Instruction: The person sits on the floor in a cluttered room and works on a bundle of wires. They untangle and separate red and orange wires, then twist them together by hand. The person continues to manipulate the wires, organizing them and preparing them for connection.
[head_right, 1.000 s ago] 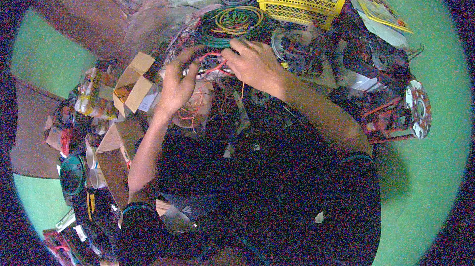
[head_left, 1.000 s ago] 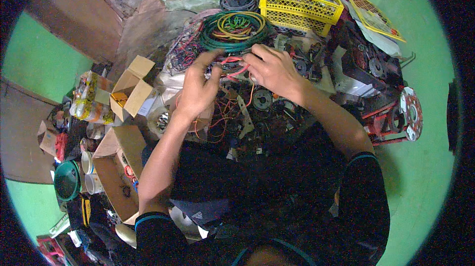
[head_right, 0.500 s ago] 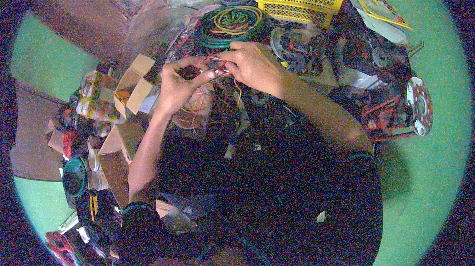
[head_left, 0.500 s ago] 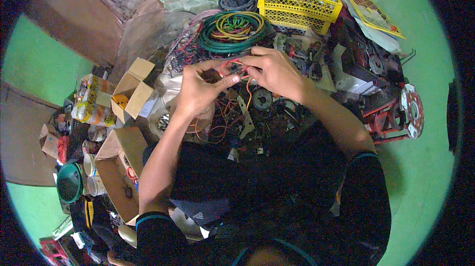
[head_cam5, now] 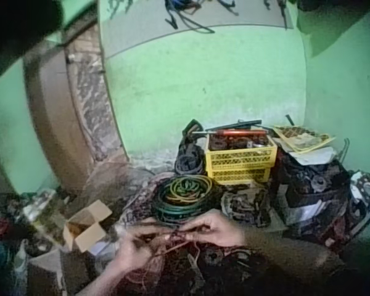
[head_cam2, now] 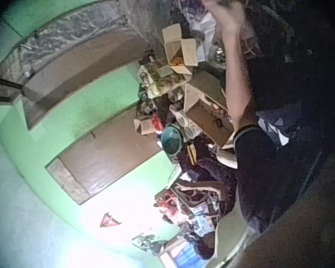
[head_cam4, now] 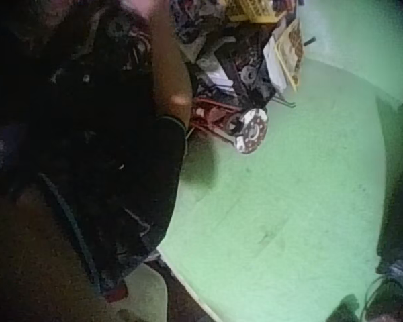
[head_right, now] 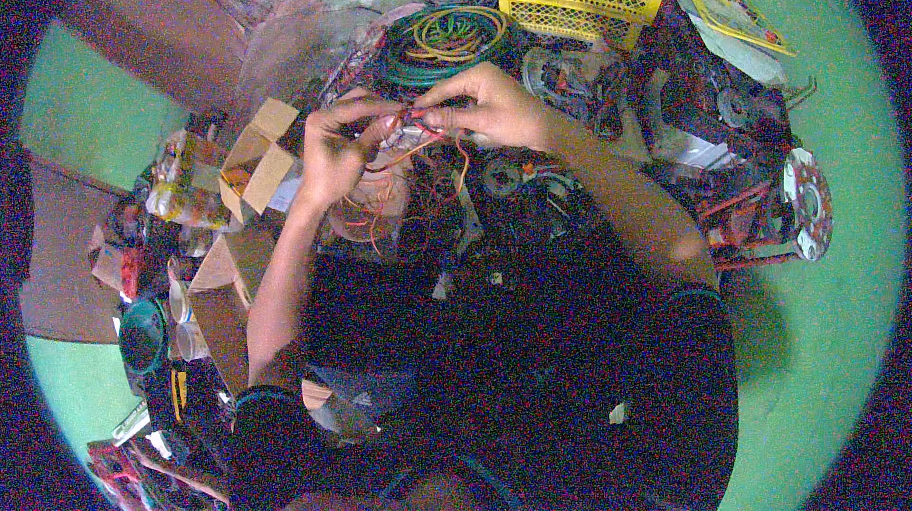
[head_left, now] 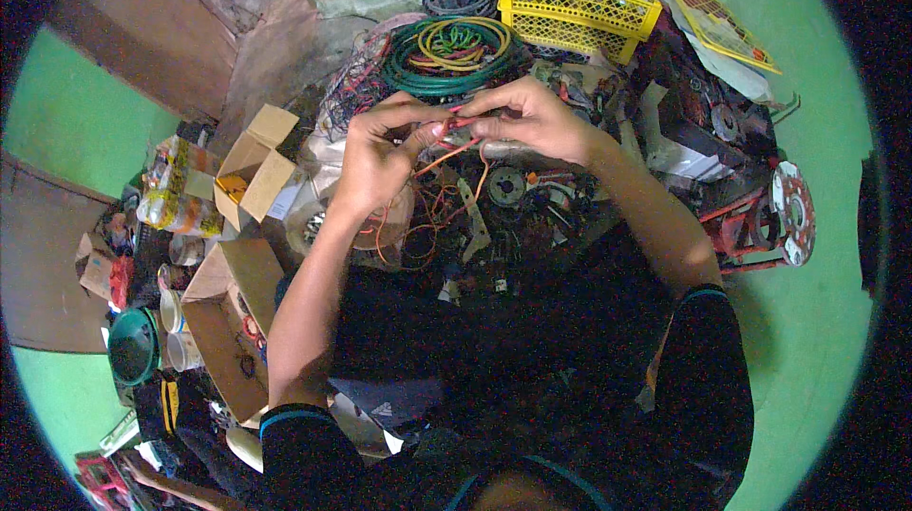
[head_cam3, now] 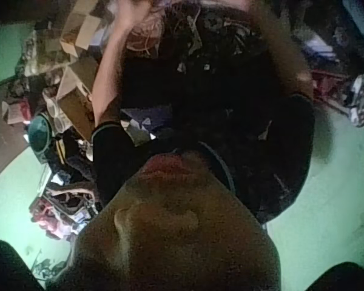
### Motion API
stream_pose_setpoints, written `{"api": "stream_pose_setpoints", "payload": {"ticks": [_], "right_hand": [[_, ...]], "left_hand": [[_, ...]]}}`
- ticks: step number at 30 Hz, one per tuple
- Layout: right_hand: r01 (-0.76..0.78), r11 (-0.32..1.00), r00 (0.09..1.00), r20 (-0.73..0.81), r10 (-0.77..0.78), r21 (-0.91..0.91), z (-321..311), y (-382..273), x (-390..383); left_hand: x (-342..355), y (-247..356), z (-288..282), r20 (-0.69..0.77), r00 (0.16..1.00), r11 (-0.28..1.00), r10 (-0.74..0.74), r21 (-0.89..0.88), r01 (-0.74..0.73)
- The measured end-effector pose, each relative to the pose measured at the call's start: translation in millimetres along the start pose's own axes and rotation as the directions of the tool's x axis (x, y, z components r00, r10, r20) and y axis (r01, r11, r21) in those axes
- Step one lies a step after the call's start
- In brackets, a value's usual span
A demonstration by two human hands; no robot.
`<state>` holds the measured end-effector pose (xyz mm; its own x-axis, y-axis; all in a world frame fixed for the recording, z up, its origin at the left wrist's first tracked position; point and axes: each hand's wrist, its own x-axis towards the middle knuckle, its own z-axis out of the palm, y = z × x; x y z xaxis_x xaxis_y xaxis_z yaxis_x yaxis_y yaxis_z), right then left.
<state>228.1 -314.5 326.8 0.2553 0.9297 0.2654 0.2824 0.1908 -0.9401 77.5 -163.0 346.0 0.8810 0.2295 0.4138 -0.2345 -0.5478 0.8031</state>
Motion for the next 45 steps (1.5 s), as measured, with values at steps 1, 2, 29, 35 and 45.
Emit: {"api": "stream_pose_setpoints", "payload": {"ticks": [1,2,29,35,45], "right_hand": [[-0.097,0.987,0.995,0.021,0.095,0.124,1.2,-5.9,-1.5],[-0.127,0.991,0.991,0.043,0.126,0.032,0.7,-7.2,-1.1],[0.007,1.0,0.996,-0.094,-0.007,0.006,-9.0,45.6,8.1],[-0.139,0.988,0.985,-0.117,0.13,-0.07,-21.2,-1.0,6.3],[0.269,0.772,0.687,-0.447,-0.573,-0.575,-29.7,-1.1,32.5]], "left_hand": [[-0.4,-4.7,-0.2,0.004,1.0,1.0,0.013,-0.023,-0.013],[-0.2,-4.2,-0.3,0.008,1.0,0.999,0.025,-0.045,-0.025],[-4.7,23.2,-29.7,-0.035,0.989,0.989,-0.146,0.005,0.146],[-7.0,-0.9,-53.7,-0.131,0.947,0.956,-0.293,-0.068,0.286],[-6.9,8.0,-20.1,0.215,0.928,0.946,-0.305,-0.047,0.322]]}}
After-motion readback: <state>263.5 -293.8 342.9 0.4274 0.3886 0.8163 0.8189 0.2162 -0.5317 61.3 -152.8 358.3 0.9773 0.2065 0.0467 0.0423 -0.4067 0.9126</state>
